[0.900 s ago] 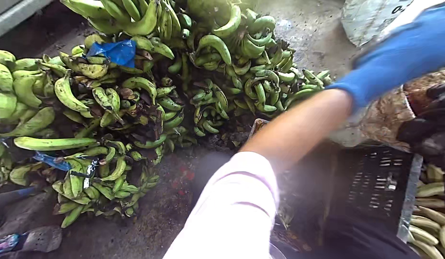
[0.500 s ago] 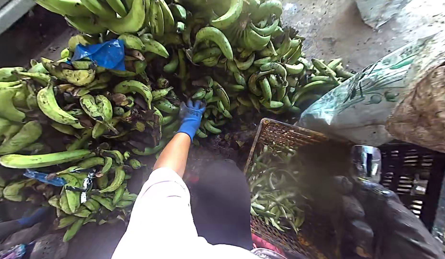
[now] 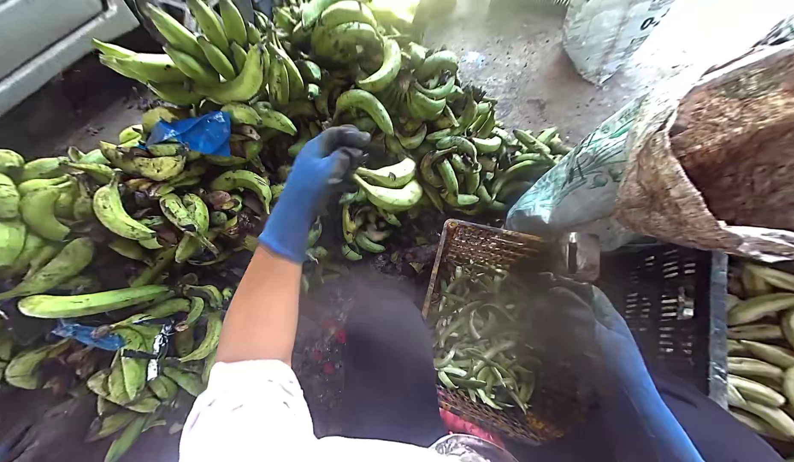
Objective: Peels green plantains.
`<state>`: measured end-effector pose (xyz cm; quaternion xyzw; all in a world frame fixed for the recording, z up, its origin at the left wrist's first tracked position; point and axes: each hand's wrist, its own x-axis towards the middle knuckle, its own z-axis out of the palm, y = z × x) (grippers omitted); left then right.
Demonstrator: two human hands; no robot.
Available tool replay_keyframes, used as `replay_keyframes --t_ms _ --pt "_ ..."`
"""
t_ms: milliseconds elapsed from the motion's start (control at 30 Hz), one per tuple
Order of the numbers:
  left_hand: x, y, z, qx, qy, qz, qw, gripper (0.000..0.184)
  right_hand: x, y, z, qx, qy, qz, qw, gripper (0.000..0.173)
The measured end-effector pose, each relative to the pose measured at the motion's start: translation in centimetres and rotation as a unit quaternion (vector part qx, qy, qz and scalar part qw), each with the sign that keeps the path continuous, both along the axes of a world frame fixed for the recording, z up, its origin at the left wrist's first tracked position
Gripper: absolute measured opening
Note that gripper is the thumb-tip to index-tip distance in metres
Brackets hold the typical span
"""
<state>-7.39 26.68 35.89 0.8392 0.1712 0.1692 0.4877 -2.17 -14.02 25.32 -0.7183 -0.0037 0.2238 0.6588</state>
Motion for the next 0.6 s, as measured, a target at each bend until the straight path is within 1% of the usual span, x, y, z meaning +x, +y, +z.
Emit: replay_keyframes --t_ms 33,67,100,133,167,200,233,267,300,333,367,400,433,467,500,533,567,600 --pt "-1.9 -0.7 1.2 -0.071 -0.03 0.003 0.997 0.04 -0.2 0.5 1.2 0.023 0.021 -0.019 0.999 0.029" --pt "-3.2 -1.6 2.0 -0.115 -0.039 -0.014 0.992 0.048 -0.3 0.8 1.8 0.074 0.038 -0.016 0.996 0.025" --pt "-3.9 -2.9 2.3 -0.131 -0.038 -0.062 0.989 0.059 -0.4 0.5 1.6 0.155 0.041 0.015 0.987 0.025" --pt "-3.8 -4.9 1.9 -0.147 -0.04 -0.131 0.98 0.073 -0.5 -0.2 0.8 0.241 0.037 0.066 0.967 0.03" --pt "-2.8 -7.9 1.0 -0.182 -0.055 -0.203 0.961 0.082 -0.9 -0.5 0.4 0.309 0.025 0.125 0.943 0.039" --pt "-1.2 -11.4 -0.1 -0.237 -0.078 -0.266 0.931 0.078 -1.4 -0.5 0.7 0.36 0.015 0.158 0.919 0.046" --pt "0.4 -15.2 -1.2 -0.301 -0.09 -0.288 0.905 0.067 -2.2 -0.5 1.0 0.395 -0.003 0.184 0.9 0.049" --pt "1.6 -18.4 -2.5 -0.363 -0.091 -0.277 0.885 0.055 -3.1 -0.8 1.2 0.412 -0.024 0.183 0.892 0.048" --pt "2.4 -21.1 -3.8 -0.392 -0.093 -0.243 0.883 0.046 -3.8 -1.1 1.3 0.419 -0.047 0.167 0.891 0.047" --pt "3.0 -23.1 -4.8 -0.394 -0.108 -0.204 0.89 0.042 -4.6 -1.6 1.1 0.41 -0.073 0.131 0.9 0.045" --pt "3.2 -24.6 -5.7 -0.372 -0.138 -0.175 0.901 0.046 -5.2 -2.0 0.6 0.392 -0.085 0.081 0.913 0.041" --pt "3.4 -26.0 -6.6 -0.337 -0.177 -0.151 0.912 0.055 -5.8 -2.1 0.2 0.364 -0.088 0.024 0.927 0.037" --pt "3.7 -27.1 -7.9 -0.305 -0.234 -0.136 0.913 0.062 -6.1 -2.0 -0.4 0.338 -0.087 -0.026 0.937 0.036" --pt "3.7 -28.2 -9.2 -0.289 -0.273 -0.134 0.908 0.07 -6.0 -1.6 -1.0 0.302 -0.102 -0.065 0.946 0.038" --pt "3.1 -29.3 -10.1 -0.282 -0.292 -0.141 0.903 0.072 -5.4 -0.9 -2.1 0.25 -0.14 -0.092 0.954 0.039" --pt "2.2 -30.4 -10.8 -0.294 -0.283 -0.16 0.899 0.074 -4.8 -0.4 -3.7 0.179 -0.205 -0.103 0.957 0.043" --pt "1.2 -31.1 -11.1 -0.325 -0.265 -0.191 0.887 0.072 -4.3 0.1 -5.8 0.134 -0.26 -0.123 0.948 0.045" --pt "0.3 -31.6 -11.0 -0.378 -0.237 -0.222 0.867 0.068 -3.9 0.4 -7.4 0.166 -0.251 -0.139 0.943 0.039"
